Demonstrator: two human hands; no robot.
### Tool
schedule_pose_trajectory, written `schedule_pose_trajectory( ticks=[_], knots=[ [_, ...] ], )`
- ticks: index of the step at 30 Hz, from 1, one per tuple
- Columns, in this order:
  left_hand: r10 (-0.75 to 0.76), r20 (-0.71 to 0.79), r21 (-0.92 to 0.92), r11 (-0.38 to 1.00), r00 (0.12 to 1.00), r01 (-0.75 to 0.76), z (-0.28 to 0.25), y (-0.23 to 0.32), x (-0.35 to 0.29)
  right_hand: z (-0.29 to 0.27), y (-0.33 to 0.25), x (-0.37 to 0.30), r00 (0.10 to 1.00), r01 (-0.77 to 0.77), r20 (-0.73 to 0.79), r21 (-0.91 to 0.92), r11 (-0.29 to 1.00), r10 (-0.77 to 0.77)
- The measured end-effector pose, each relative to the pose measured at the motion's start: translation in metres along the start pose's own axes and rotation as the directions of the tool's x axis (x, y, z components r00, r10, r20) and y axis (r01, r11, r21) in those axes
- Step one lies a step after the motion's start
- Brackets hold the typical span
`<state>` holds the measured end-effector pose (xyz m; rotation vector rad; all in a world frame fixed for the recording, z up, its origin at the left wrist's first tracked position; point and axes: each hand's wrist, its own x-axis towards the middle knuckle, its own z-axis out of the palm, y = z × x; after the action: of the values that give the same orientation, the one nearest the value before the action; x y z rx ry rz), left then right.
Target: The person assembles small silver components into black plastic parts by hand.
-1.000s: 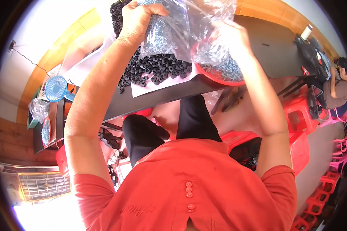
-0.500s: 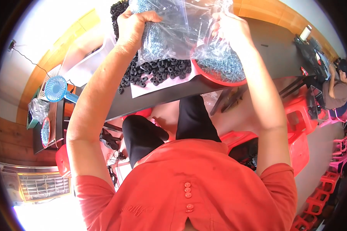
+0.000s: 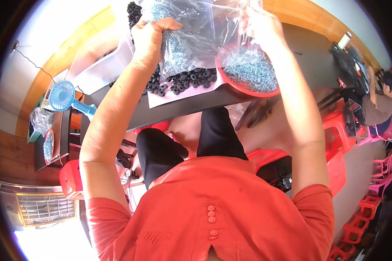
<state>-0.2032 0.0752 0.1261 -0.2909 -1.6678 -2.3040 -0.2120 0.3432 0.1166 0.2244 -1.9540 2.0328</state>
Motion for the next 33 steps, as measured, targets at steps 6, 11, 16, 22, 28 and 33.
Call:
schedule_pose_trajectory(
  ticks=[6, 11, 16, 22, 28, 33],
  knots=[
    [-0.066, -0.070, -0.134, 0.989, 0.995, 0.056, -0.024, -0.018, -0.017, 0.042, -0.053, 0.030, 0.994, 0.086, 0.069, -0.016, 0.996, -0.085],
    [-0.231, -0.020, -0.413, 0.888, 0.973, 0.203, -0.020, -0.029, -0.040, 0.063, -0.118, 0.047, 0.934, 0.321, 0.228, -0.193, 0.927, -0.275],
    [-0.260, 0.259, -0.245, 0.914, 0.930, 0.324, -0.015, -0.043, -0.060, 0.069, -0.188, 0.101, 0.809, 0.576, 0.358, -0.329, 0.748, -0.465],
    [-0.258, 0.266, 0.216, 0.955, 0.929, 0.204, -0.055, -0.028, -0.118, -0.008, -0.222, 0.193, 0.687, 0.551, 0.568, -0.814, -0.186, -0.452],
    [-0.108, 0.428, 0.548, 0.820, 0.897, -0.162, -0.104, -0.026, -0.190, -0.144, -0.160, 0.250, 0.769, 0.226, 0.389, -0.907, -0.354, -0.507],
    [-0.340, 0.240, 0.498, 0.847, 0.909, 0.185, -0.115, -0.055, -0.232, -0.222, -0.099, 0.272, 0.739, 0.208, 0.242, -0.970, -0.129, -0.629]
  ],
)
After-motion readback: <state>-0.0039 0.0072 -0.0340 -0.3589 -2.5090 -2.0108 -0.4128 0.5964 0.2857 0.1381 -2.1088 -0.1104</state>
